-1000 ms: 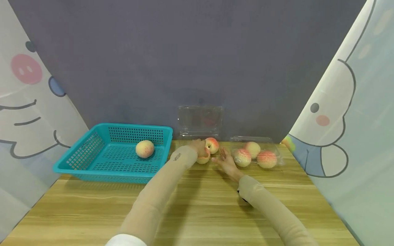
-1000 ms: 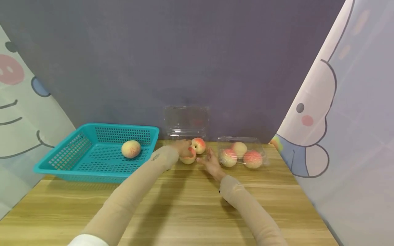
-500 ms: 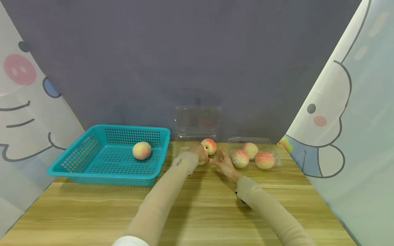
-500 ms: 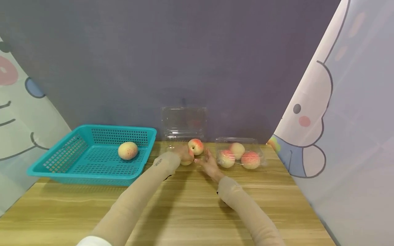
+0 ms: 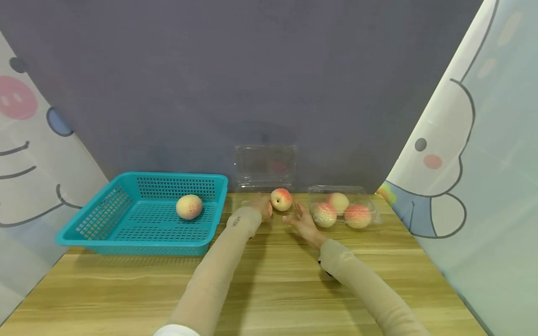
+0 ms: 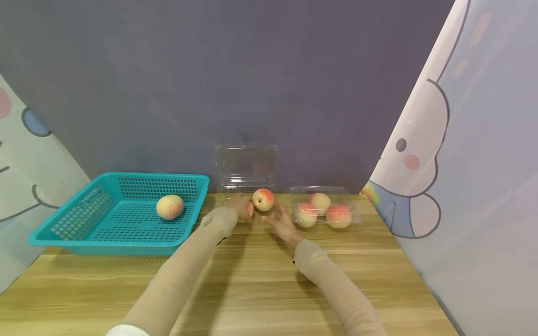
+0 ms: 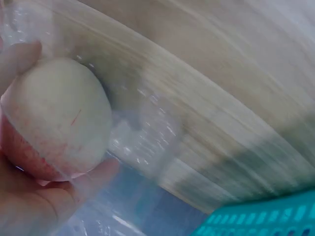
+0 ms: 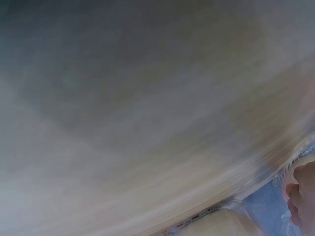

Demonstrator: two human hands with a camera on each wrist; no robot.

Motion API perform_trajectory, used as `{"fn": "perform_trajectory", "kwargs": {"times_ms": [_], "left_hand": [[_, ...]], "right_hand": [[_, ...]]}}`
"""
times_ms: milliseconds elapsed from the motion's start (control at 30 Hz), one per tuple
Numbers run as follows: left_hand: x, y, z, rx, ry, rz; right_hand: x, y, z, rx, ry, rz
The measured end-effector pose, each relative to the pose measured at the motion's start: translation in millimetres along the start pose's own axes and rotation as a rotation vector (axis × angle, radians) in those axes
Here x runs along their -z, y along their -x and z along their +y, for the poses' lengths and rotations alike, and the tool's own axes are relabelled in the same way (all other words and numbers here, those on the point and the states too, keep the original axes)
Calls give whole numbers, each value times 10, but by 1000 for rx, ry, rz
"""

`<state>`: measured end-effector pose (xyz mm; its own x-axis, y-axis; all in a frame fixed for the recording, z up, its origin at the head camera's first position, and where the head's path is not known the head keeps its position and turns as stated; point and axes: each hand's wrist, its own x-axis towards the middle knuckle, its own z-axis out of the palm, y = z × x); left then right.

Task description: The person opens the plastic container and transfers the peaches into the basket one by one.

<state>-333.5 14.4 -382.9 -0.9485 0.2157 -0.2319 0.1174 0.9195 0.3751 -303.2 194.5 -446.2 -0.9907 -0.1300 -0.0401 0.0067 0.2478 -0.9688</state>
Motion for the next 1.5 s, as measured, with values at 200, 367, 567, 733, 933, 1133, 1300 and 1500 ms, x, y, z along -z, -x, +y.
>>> {"fn": "perform_trajectory", "kwargs": {"times_ms": [200,367,567,733,933,1133,1300,1500], "left_hand": [[-47,-275,-82,-90,-173,27],[-59,-317,-103,-92,-210,53],[-72,-314,-114,-112,-234,94],[-81,-298,-135,-139,-264,117],[-91,-285,-164,-158,-259,118],[-61,-270,-149,-177,-270,146],[-4,-250,-121,-186,-259,141],[106,-217,-116,-203,-288,168]], "right_hand": [[1,-9,-15,1,27,9],[11,-15,-22,16,27,7],[6,-23,-7,25,10,23],[-3,-5,13,23,13,22],[-16,23,24,23,21,21],[-16,35,21,11,17,31],[8,31,17,7,16,19],[26,91,-166,-24,5,-31]]}}
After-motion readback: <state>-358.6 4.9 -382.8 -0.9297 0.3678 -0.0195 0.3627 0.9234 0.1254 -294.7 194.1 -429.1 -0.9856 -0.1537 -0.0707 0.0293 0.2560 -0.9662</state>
